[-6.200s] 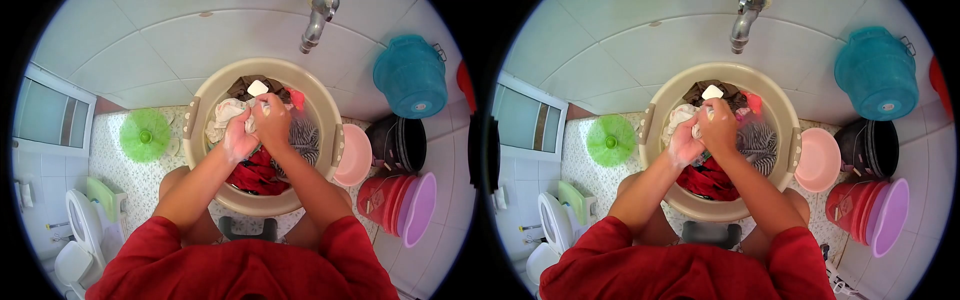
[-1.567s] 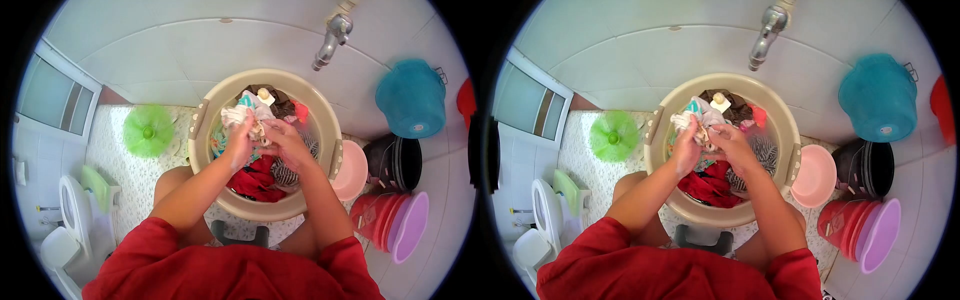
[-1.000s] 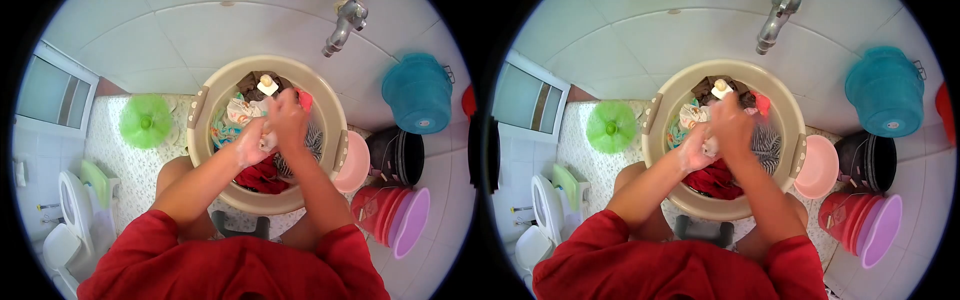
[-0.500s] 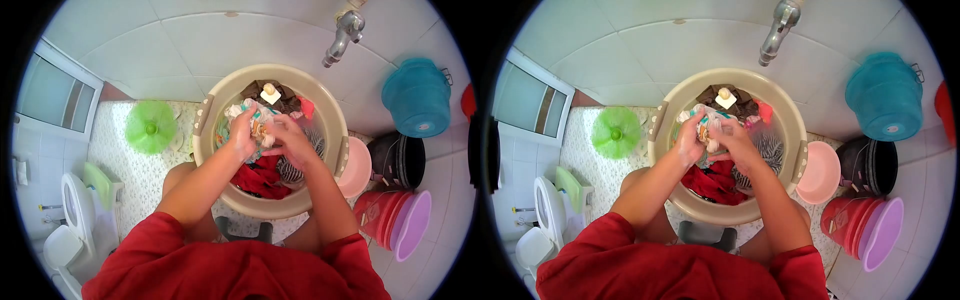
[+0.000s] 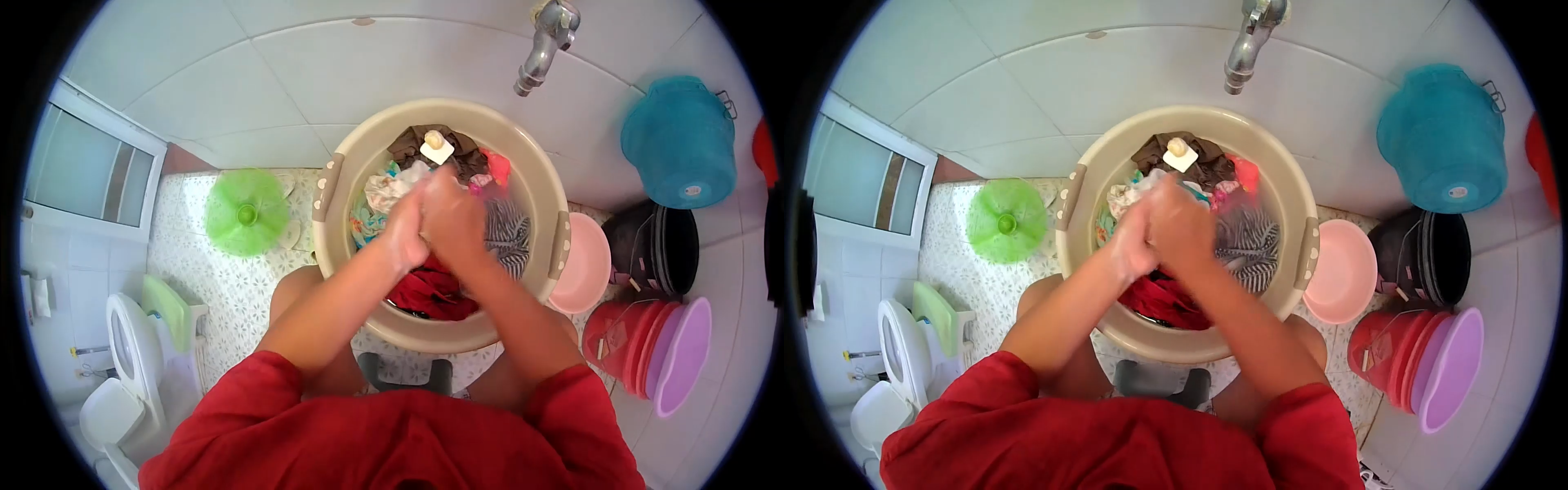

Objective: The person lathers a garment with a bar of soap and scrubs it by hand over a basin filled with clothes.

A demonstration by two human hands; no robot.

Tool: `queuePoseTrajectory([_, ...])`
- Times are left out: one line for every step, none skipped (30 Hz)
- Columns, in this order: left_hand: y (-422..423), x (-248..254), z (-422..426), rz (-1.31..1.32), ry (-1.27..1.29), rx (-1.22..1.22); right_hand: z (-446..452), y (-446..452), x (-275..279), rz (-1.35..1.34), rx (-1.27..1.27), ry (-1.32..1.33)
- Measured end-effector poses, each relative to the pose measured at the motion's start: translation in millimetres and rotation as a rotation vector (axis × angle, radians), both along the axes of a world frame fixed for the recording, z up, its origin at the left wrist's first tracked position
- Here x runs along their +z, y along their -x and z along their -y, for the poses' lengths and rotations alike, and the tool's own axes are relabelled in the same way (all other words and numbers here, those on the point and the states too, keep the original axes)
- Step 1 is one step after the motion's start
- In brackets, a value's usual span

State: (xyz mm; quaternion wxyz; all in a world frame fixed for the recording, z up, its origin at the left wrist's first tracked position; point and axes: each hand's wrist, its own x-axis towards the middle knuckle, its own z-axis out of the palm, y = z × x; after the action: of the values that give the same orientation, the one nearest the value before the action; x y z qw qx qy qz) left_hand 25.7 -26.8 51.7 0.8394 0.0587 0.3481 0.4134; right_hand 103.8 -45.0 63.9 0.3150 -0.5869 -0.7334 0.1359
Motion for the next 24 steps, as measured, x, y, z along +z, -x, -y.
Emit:
queuePoseTrajectory([-8.1, 20.0, 7.9, -0.145, -0.066, 0.05, -16.7, -17.6, 5.4, -0.008, -0.173, 0.058])
queuePoseTrajectory([-7.9, 17.8, 6.3, -0.141, -0.062, 0.051, -24.5, -26.9, 7.6, -0.016, -0.343, 0.119])
queuePoseTrajectory([-6.0, 14.7, 3.4, -0.228, -0.128, 0.045, -19.1, -23.8, 4.8, -0.011, -0.338, 0.126])
queuePoseTrajectory([-3.5, 13.8, -2.2, -0.317, -0.204, 0.036, -11.7, -15.7, 1.5, 0.079, -0.221, 0.11])
queuePoseTrajectory([1.2, 17.5, -6.7, -0.313, -0.095, 0.001, -2.4, -4.7, 2.8, 0.166, -0.105, 0.093])
queuePoseTrajectory([3.6, 9.3, -14.3, -0.315, -0.094, 0.0, 11.2, 8.4, 7.4, 0.233, 0.012, 0.196])
queuePoseTrajectory([5.3, -10.0, -23.6, -0.237, -0.027, -0.048, 17.9, 14.5, 7.4, 0.181, -0.001, 0.114])
queuePoseTrajectory([8.7, -29.9, -28.3, -0.158, 0.041, -0.097, 21.5, 16.8, 7.1, 0.129, -0.014, 0.033])
queuePoseTrajectory([21.3, -49.0, -23.1, 0.367, -0.141, -0.452, 13.5, 9.1, 4.2, 0.126, -0.017, 0.037])
queuePoseTrajectory([14.8, -35.8, -12.7, 0.364, -0.139, -0.46, -5.5, -6.5, -1.1, 0.172, -0.168, -0.007])
queuePoseTrajectory([2.2, -6.6, 1.2, 0.063, -0.104, -0.349, -17.8, -19.5, -5.9, 0.215, -0.322, -0.048])
queuePoseTrajectory([-9.6, 19.0, 11.3, -0.237, -0.07, -0.233, -21.2, -27.8, -9.2, 0.209, -0.332, -0.044])
queuePoseTrajectory([-17.8, 34.5, 14.9, -0.257, -0.063, -0.139, -23.6, -33.2, -6.9, 0.165, -0.364, -0.094])
queuePoseTrajectory([-15.0, 30.1, 9.5, -0.263, -0.069, -0.144, -26.3, -34.2, -3.3, 0.12, -0.395, -0.148])
queuePoseTrajectory([-8.5, 17.2, 0.2, -0.339, -0.218, -0.154, -15.6, -21.7, -3.0, -0.008, -0.375, -0.043])
queuePoseTrajectory([-1.3, -2.3, -10.2, -0.413, -0.369, -0.158, -1.2, -3.3, 0.4, -0.115, -0.302, 0.0])
queuePoseTrajectory([6.4, -46.2, -23.9, -0.651, -0.63, -0.07, 12.2, 5.7, 7.6, -0.17, -0.225, 0.064])
queuePoseTrajectory([8.4, -53.1, -29.4, -0.654, -0.637, -0.059, 18.1, 10.4, 13.3, -0.225, -0.146, 0.128])
queuePoseTrajectory([10.5, -56.9, -30.6, -0.433, -0.442, -0.093, 12.0, 9.8, 12.5, -0.228, -0.14, 0.126])
queuePoseTrajectory([11.2, -59.1, -28.9, -0.21, -0.243, -0.128, 2.5, 5.4, 9.7, -0.197, -0.241, 0.185])
queuePoseTrajectory([-1.1, 11.6, -6.2, -0.291, 0.027, -0.075, -5.8, -1.3, 6.0, -0.163, -0.343, 0.245])
queuePoseTrajectory([-1.7, 22.5, -4.7, -0.29, 0.025, -0.077, -12.9, -9.9, 2.4, -0.162, -0.345, 0.243])
queuePoseTrajectory([-1.6, 29.1, -3.7, -0.273, -0.073, -0.074, -18.7, -21.4, -2.2, -0.253, -0.354, 0.154])
queuePoseTrajectory([-1.0, 31.5, -4.1, -0.251, -0.173, -0.07, -24.5, -34.1, -8.3, -0.339, -0.361, 0.062])
